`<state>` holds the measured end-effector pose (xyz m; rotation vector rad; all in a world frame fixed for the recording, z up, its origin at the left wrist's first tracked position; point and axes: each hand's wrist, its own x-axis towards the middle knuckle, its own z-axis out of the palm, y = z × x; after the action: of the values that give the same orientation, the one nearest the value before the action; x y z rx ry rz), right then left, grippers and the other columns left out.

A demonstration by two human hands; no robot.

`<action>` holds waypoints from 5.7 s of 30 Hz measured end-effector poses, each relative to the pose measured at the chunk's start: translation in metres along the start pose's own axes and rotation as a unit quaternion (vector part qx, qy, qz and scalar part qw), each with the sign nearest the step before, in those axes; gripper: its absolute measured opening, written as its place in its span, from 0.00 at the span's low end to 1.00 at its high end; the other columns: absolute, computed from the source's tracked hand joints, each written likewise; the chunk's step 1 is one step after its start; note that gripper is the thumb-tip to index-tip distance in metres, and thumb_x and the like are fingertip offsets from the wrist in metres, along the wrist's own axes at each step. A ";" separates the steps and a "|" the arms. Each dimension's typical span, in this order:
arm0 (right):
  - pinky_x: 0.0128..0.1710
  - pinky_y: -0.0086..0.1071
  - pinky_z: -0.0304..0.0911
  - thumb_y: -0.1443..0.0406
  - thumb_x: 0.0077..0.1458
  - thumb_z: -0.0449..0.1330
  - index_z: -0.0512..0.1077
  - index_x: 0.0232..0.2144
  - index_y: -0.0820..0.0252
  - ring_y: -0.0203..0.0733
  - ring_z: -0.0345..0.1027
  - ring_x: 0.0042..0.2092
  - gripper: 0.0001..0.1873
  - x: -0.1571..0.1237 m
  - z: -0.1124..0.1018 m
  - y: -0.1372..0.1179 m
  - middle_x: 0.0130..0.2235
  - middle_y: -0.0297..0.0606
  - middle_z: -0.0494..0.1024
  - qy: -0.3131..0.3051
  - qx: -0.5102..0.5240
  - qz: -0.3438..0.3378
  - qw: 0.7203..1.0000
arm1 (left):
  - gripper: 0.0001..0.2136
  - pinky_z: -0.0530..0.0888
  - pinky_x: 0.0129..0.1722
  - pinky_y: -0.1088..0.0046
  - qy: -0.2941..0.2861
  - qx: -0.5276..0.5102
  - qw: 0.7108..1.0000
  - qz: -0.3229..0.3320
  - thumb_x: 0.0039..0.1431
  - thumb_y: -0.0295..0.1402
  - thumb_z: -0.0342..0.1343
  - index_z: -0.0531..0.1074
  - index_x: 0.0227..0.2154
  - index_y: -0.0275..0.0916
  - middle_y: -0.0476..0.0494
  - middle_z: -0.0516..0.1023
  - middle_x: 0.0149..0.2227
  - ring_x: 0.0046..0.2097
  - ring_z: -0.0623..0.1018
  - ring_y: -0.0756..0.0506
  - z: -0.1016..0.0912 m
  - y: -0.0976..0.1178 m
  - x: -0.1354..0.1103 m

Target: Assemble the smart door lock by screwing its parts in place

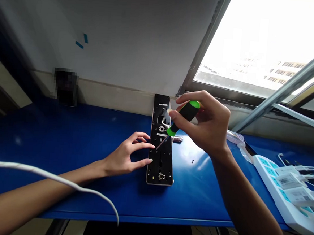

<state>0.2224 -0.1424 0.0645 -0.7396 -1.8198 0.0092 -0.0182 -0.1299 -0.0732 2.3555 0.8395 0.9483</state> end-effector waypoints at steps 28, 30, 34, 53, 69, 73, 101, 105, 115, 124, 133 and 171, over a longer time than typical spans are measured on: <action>0.26 0.36 0.60 0.61 0.55 0.69 0.67 0.29 0.53 0.33 0.57 0.25 0.13 -0.011 0.030 -0.011 0.26 0.28 0.71 0.060 -0.117 0.025 0.991 | 0.21 0.81 0.55 0.56 -0.009 -0.050 0.998 -0.031 0.60 0.46 0.70 0.79 0.54 0.48 0.40 0.70 0.62 0.54 0.79 0.40 0.003 -0.004 -0.002; 0.26 0.36 0.58 0.61 0.57 0.68 0.65 0.28 0.53 0.33 0.55 0.25 0.13 -0.012 0.031 -0.014 0.25 0.28 0.68 0.057 -0.149 0.016 0.987 | 0.21 0.81 0.54 0.57 -0.005 -0.045 0.999 -0.028 0.60 0.45 0.70 0.79 0.53 0.47 0.40 0.70 0.61 0.54 0.79 0.40 0.002 -0.004 -0.002; 0.26 0.36 0.55 0.59 0.59 0.66 0.65 0.27 0.54 0.33 0.53 0.25 0.15 -0.013 0.029 -0.017 0.23 0.28 0.66 0.047 -0.186 0.006 0.981 | 0.20 0.82 0.54 0.58 -0.006 -0.051 0.998 -0.040 0.59 0.45 0.70 0.80 0.53 0.47 0.41 0.70 0.61 0.53 0.79 0.40 0.002 -0.002 -0.001; 0.24 0.33 0.59 0.54 0.63 0.68 0.73 0.29 0.56 0.31 0.59 0.21 0.16 -0.008 0.006 -0.028 0.21 0.28 0.73 -0.102 -0.171 -0.192 0.961 | 0.41 0.82 0.52 0.59 -0.137 -0.348 0.904 -0.206 0.54 0.33 0.74 0.60 0.68 0.44 0.46 0.80 0.44 0.43 0.83 0.46 -0.001 0.007 0.010; 0.28 0.28 0.65 0.64 0.62 0.68 0.76 0.41 0.60 0.32 0.71 0.30 0.06 -0.003 -0.013 -0.043 0.33 0.34 0.81 -0.225 -0.068 -0.143 0.962 | 0.42 0.82 0.53 0.59 -0.171 -0.315 0.919 -0.166 0.55 0.40 0.75 0.60 0.69 0.49 0.47 0.80 0.46 0.45 0.83 0.43 -0.005 0.015 0.000; 0.36 0.29 0.70 0.73 0.60 0.62 0.75 0.46 0.59 0.34 0.74 0.36 0.13 -0.002 -0.016 -0.041 0.39 0.35 0.82 -0.255 -0.041 -0.119 0.959 | 0.42 0.81 0.54 0.58 -0.173 -0.316 0.918 -0.163 0.55 0.40 0.75 0.60 0.69 0.49 0.47 0.80 0.47 0.45 0.83 0.44 -0.003 0.014 0.000; 0.34 0.29 0.68 0.69 0.63 0.64 0.76 0.44 0.59 0.33 0.74 0.36 0.07 0.001 -0.019 -0.046 0.38 0.34 0.82 -0.281 -0.025 -0.102 0.954 | 0.42 0.82 0.52 0.58 -0.180 -0.306 0.921 -0.160 0.54 0.42 0.75 0.62 0.68 0.48 0.45 0.82 0.47 0.46 0.84 0.41 -0.005 0.013 0.001; 0.40 0.31 0.71 0.72 0.58 0.63 0.74 0.51 0.60 0.37 0.75 0.43 0.18 0.000 -0.018 -0.046 0.47 0.40 0.81 -0.289 0.001 -0.106 0.952 | 0.42 0.82 0.52 0.59 -0.179 -0.295 0.925 -0.160 0.54 0.42 0.75 0.62 0.69 0.50 0.46 0.81 0.47 0.46 0.84 0.42 -0.006 0.014 0.000; 0.38 0.31 0.70 0.70 0.60 0.62 0.73 0.49 0.61 0.36 0.74 0.41 0.14 0.001 -0.020 -0.045 0.44 0.39 0.81 -0.282 -0.017 -0.121 0.952 | 0.41 0.81 0.55 0.58 -0.191 -0.353 0.895 -0.196 0.57 0.39 0.74 0.60 0.70 0.50 0.45 0.83 0.50 0.49 0.85 0.42 -0.008 0.016 0.006; 0.35 0.27 0.67 0.72 0.58 0.62 0.73 0.46 0.61 0.32 0.71 0.36 0.12 0.001 -0.023 -0.047 0.39 0.35 0.80 -0.283 -0.008 -0.104 0.953 | 0.37 0.81 0.53 0.60 -0.204 -0.372 0.883 -0.199 0.55 0.37 0.75 0.63 0.64 0.47 0.45 0.83 0.49 0.48 0.85 0.43 -0.009 0.018 0.004; 0.38 0.29 0.69 0.74 0.59 0.62 0.73 0.47 0.61 0.34 0.72 0.40 0.14 0.000 -0.022 -0.046 0.43 0.37 0.80 -0.284 0.020 -0.116 0.952 | 0.38 0.81 0.53 0.58 -0.217 -0.335 0.895 -0.198 0.55 0.38 0.75 0.62 0.64 0.47 0.47 0.83 0.44 0.47 0.85 0.42 -0.012 0.025 0.001; 0.42 0.29 0.73 0.74 0.59 0.62 0.74 0.52 0.60 0.35 0.77 0.43 0.19 0.000 -0.026 -0.046 0.46 0.38 0.82 -0.313 0.051 -0.102 0.943 | 0.30 0.71 0.31 0.74 -0.168 -0.128 0.977 -0.020 0.53 0.50 0.74 0.75 0.54 0.42 0.53 0.71 0.31 0.30 0.72 0.50 -0.018 0.014 0.003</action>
<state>0.2227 -0.1877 0.0907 -0.4961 -2.4751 0.2231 -0.0247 -0.1345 -0.0516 2.1805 0.5912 0.5774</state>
